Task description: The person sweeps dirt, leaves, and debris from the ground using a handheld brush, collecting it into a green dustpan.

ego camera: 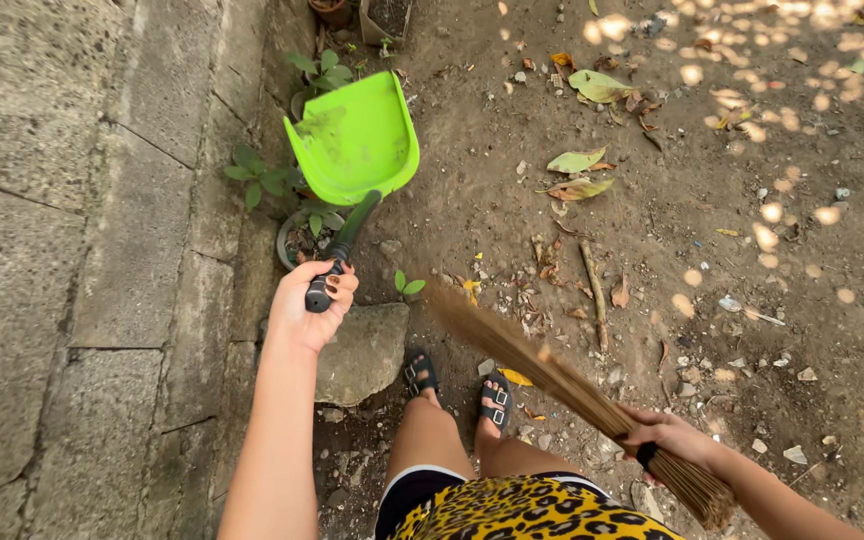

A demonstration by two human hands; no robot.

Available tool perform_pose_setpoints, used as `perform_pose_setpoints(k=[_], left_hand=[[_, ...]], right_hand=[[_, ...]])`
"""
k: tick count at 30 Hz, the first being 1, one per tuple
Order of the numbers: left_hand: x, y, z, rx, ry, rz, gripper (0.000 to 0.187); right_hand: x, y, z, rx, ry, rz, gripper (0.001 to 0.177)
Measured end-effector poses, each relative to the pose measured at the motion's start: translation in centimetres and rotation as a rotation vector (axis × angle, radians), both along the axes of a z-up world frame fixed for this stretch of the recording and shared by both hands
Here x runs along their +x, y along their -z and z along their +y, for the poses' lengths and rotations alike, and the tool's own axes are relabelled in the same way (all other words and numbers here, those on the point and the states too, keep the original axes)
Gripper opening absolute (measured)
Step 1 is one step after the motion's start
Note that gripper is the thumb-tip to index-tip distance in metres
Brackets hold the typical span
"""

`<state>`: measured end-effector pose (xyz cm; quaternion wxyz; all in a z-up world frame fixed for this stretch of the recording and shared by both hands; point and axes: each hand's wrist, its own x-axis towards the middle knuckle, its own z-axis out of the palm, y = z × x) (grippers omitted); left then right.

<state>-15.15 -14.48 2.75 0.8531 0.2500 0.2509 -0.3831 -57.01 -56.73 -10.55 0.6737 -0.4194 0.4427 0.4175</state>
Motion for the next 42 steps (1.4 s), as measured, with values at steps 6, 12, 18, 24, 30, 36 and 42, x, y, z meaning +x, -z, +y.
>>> perform_pose_setpoints(k=[6,12,18,24,30,36,42], left_hand=[[-0.5,-0.9,-1.3,0.026,0.086,-0.086,0.018],[-1.3,-2.0,-2.5,0.037,0.108,-0.061,0.018],[-3.3,-1.5,-1.6,0.047,0.118,-0.084,0.017],[-3.3,0.8,-0.9,0.095,0.161,-0.057,0.018],[-4.5,2.4,-1.5,0.026,0.189,-0.027,0.016],[-9.1,1.4,-1.0,-0.034,0.191,-0.003,0.017],[-17.7,1.4,-2.1,-0.098,0.117,0.011,0.018]], right_hand=[[2.7,4.2,-4.0,-0.387,-0.203,-0.025,0.090],[9.2,4.7,-5.9,-0.546,0.051,-0.151,0.088],[12.0,3.9,-1.9,-0.476,0.389,-0.261,0.082],[4.7,1.6,4.4,-0.543,0.228,-0.357,0.071],[-1.1,3.8,2.4,-0.209,0.110,-0.147,0.082],[1.9,6.4,-0.2,-0.485,0.208,-0.198,0.083],[-4.4,3.0,0.1,-0.685,0.250,-0.281,0.082]])
